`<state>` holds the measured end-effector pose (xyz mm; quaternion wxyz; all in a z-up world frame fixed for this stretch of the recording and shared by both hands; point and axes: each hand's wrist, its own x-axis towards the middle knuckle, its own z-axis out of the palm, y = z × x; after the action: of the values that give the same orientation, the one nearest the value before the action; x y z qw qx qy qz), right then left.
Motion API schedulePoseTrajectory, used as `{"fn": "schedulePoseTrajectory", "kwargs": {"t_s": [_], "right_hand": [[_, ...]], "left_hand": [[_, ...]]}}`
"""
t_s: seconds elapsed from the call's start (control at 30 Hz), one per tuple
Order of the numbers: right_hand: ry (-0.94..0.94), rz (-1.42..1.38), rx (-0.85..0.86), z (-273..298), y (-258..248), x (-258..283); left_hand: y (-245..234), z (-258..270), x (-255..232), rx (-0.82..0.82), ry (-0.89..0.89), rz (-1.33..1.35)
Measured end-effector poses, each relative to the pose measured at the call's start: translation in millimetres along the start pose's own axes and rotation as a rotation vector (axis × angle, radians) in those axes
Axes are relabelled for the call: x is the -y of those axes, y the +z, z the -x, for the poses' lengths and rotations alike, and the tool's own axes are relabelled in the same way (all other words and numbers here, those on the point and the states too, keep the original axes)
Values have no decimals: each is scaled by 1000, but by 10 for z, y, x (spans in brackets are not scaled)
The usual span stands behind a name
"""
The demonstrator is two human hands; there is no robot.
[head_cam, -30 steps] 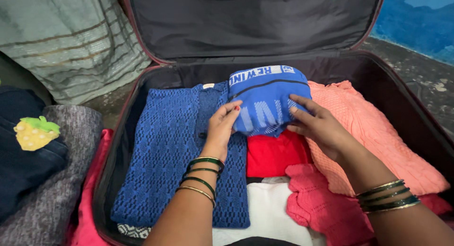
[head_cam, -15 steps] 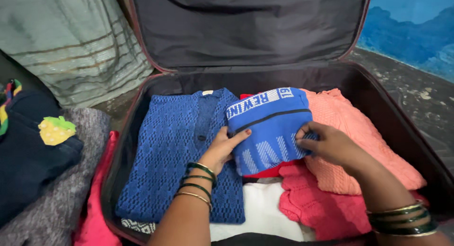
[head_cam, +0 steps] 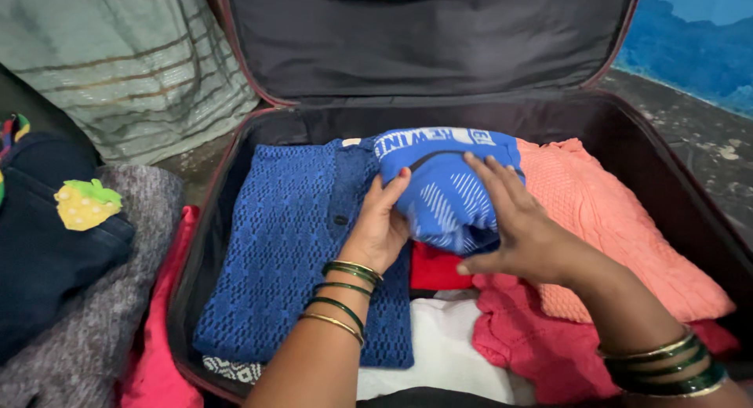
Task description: The person unpacks a suitcase by removing several folded garments one by one. They start with a white embroidered dress, followed by a black polka-dotted top, a blue garment, a red garment, a grey sweater, a dark blue top, a blue rolled item, a peach sweater, and finally a pink top. Each item is placed on the floor beside the suitcase.
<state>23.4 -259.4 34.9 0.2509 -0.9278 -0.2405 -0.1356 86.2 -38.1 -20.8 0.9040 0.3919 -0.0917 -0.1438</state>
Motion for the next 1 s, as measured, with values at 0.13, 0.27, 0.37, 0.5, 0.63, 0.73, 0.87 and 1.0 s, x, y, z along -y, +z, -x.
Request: {"fn": "schedulePoseTrajectory", "kwargs": {"t_s": [0.13, 0.27, 0.37, 0.5, 0.63, 0.73, 0.87, 1.0], "right_hand": [[269, -282, -278, 25, 130, 47], [461, -339, -409, -3, 107, -209], [256, -689, -540, 12, 51, -247], [190, -1219, -631, -95, -237, -50], [244, -1410, -737, -83, -510, 82], [139, -1264, -817, -33, -546, -101], [145, -914, -973, 78, -513, -487], [171, -347, -869, 124, -376, -477]], "left_hand": [[216, 129, -187, 223, -179, 254], [146, 125, -55, 208, -150, -30], [-125, -84, 177, -93, -92, -351], [-460, -288, 440, -275, 43, -496], [-566, -278, 565, -352, 244, -906], [-591, -257, 619, -210, 294, -1052], [-610, -275, 648, -185, 94, -884], [-486, -339, 519, -213, -86, -484]]}}
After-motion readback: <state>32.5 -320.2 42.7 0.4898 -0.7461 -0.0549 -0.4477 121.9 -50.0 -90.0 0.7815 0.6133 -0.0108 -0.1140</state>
